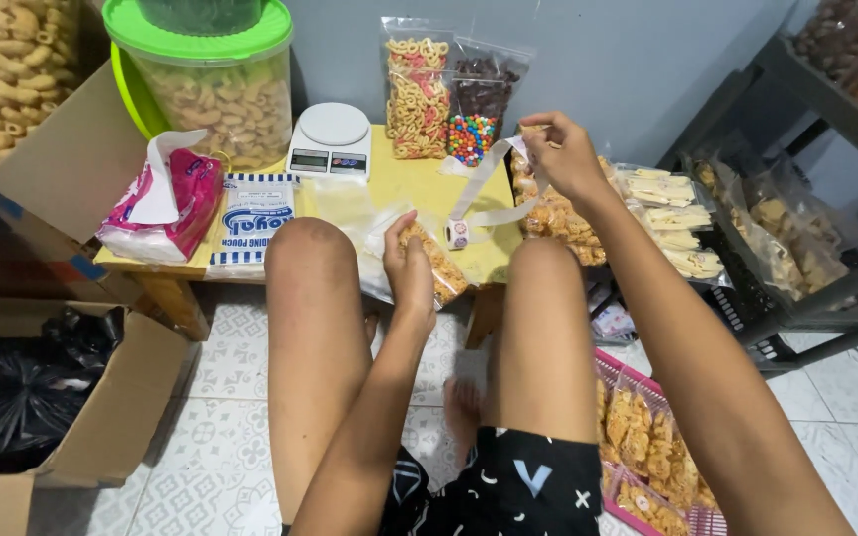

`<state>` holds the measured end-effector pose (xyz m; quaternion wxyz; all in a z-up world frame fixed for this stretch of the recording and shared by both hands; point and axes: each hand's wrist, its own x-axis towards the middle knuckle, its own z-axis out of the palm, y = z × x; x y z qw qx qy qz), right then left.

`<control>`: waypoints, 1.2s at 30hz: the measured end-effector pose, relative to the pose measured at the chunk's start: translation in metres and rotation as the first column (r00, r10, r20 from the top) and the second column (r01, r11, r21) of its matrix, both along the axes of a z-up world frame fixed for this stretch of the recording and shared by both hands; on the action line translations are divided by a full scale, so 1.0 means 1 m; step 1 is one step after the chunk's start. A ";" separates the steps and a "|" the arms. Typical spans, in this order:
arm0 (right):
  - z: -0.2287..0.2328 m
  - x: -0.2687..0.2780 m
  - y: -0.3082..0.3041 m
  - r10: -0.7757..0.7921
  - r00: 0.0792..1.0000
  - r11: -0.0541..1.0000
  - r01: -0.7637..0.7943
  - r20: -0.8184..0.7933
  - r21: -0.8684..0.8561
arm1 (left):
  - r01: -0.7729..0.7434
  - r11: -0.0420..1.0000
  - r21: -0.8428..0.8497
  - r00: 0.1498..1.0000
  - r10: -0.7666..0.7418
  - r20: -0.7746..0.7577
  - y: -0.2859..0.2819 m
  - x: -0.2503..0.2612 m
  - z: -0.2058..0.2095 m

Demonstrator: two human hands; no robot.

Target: Manual labeling of snack bags by applying stickers and organizing them on a workspace.

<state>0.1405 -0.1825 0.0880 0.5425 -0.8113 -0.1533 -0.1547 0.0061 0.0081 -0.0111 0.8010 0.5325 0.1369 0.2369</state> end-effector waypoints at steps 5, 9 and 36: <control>0.007 -0.037 -0.004 -0.015 1.000 1.000 0.016 -0.024 0.003 | -0.019 1.000 -0.014 1.000 0.019 0.016 0.006 0.001 -0.001; 0.010 -0.065 -0.003 -0.005 1.000 1.000 0.006 -0.027 0.028 | -0.038 0.999 0.011 0.999 0.038 0.038 0.011 0.005 -0.001; -0.015 -0.189 0.013 0.212 0.941 0.852 -0.047 -0.263 0.521 | 0.230 0.746 0.625 0.973 -0.198 -0.123 0.002 0.009 -0.017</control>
